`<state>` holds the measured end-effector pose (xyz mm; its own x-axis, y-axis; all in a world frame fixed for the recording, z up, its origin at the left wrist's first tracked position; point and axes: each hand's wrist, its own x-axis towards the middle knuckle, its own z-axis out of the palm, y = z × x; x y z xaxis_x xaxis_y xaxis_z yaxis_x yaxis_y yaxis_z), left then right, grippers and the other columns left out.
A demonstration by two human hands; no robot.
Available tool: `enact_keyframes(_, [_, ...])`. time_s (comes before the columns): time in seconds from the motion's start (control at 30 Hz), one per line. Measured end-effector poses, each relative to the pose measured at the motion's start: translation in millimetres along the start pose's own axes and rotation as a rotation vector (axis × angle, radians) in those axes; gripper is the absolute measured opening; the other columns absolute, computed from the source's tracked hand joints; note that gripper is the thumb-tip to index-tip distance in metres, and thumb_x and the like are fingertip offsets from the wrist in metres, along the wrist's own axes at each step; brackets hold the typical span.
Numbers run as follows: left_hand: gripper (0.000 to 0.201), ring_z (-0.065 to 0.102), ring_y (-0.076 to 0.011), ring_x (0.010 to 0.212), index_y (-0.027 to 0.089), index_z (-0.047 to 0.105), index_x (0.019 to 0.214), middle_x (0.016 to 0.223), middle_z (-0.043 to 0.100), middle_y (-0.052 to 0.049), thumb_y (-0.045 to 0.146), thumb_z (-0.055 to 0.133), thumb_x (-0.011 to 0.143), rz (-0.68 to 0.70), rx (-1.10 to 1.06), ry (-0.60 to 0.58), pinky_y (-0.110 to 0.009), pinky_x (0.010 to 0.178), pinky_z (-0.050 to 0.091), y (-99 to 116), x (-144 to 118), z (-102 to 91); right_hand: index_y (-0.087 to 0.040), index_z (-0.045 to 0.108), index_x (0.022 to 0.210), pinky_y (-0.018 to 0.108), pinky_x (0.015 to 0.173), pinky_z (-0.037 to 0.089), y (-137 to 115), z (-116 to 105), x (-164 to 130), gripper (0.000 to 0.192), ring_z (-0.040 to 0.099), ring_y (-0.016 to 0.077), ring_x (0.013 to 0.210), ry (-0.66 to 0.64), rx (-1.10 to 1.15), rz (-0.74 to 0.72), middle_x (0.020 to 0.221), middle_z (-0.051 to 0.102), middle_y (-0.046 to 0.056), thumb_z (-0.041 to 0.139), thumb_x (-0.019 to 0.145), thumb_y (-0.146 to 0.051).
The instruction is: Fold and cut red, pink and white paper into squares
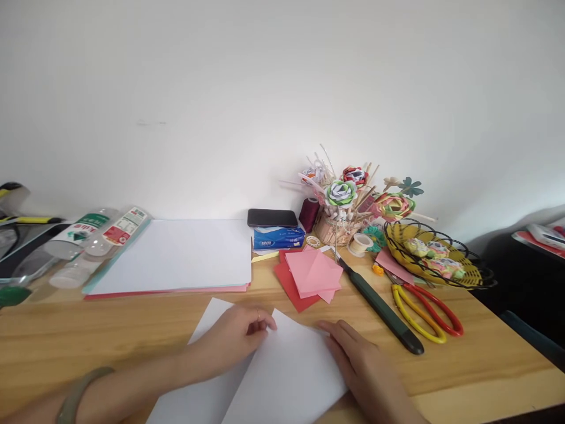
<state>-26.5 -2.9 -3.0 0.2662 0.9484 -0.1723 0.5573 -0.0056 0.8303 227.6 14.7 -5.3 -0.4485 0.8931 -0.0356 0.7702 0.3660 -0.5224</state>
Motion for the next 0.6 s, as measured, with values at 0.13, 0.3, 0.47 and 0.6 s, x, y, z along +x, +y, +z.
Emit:
enact_keyframes(0.13, [0.026,0.054,-0.0135,0.068,0.02,0.069,0.089,0.081,0.064,0.0,0.015,0.045,0.079,0.077,0.071,0.022,-0.022,0.061,0.04,-0.6,0.4,0.6,-0.022,0.063,0.111,0.037,0.081,0.05,-15.2,-11.3,7.2,0.038,0.065,0.0218,0.092,-0.038,-0.081,-0.027,0.106,0.067,0.009,0.032,0.095,-0.037])
enact_keyframes(0.3, [0.026,0.057,-0.0135,0.074,0.022,0.069,0.09,0.085,0.065,0.0,0.012,0.045,0.082,0.164,0.143,0.038,-0.021,0.064,0.043,-2.1,-1.1,1.8,-0.024,0.057,0.122,0.032,0.074,0.05,-33.8,-13.0,16.1,0.033,0.065,0.0206,0.087,-0.117,-0.163,-0.138,0.102,0.066,0.006,0.045,0.091,-0.029])
enact_keyframes(0.47, [0.029,0.06,-0.0145,0.082,0.022,0.067,0.094,0.092,0.064,-0.001,0.006,0.047,0.082,0.242,0.31,0.088,-0.023,0.071,0.047,-6.8,-6.1,1.3,-0.027,0.059,0.119,0.026,0.067,0.048,-37.0,-9.2,20.8,0.031,0.063,0.0152,0.077,-0.177,-0.201,-0.254,0.093,0.062,0.004,0.042,0.093,-0.025])
enact_keyframes(0.6, [0.027,0.06,-0.0152,0.084,0.023,0.065,0.098,0.099,0.06,-0.002,0.007,0.05,0.082,0.31,0.483,0.12,-0.025,0.072,0.048,-9.8,-12.7,2.4,-0.027,0.059,0.119,0.026,0.066,0.048,-27.9,-7.1,21.1,0.033,0.061,0.0148,0.077,-0.202,-0.198,-0.316,0.09,0.06,0.005,0.038,0.094,-0.024])
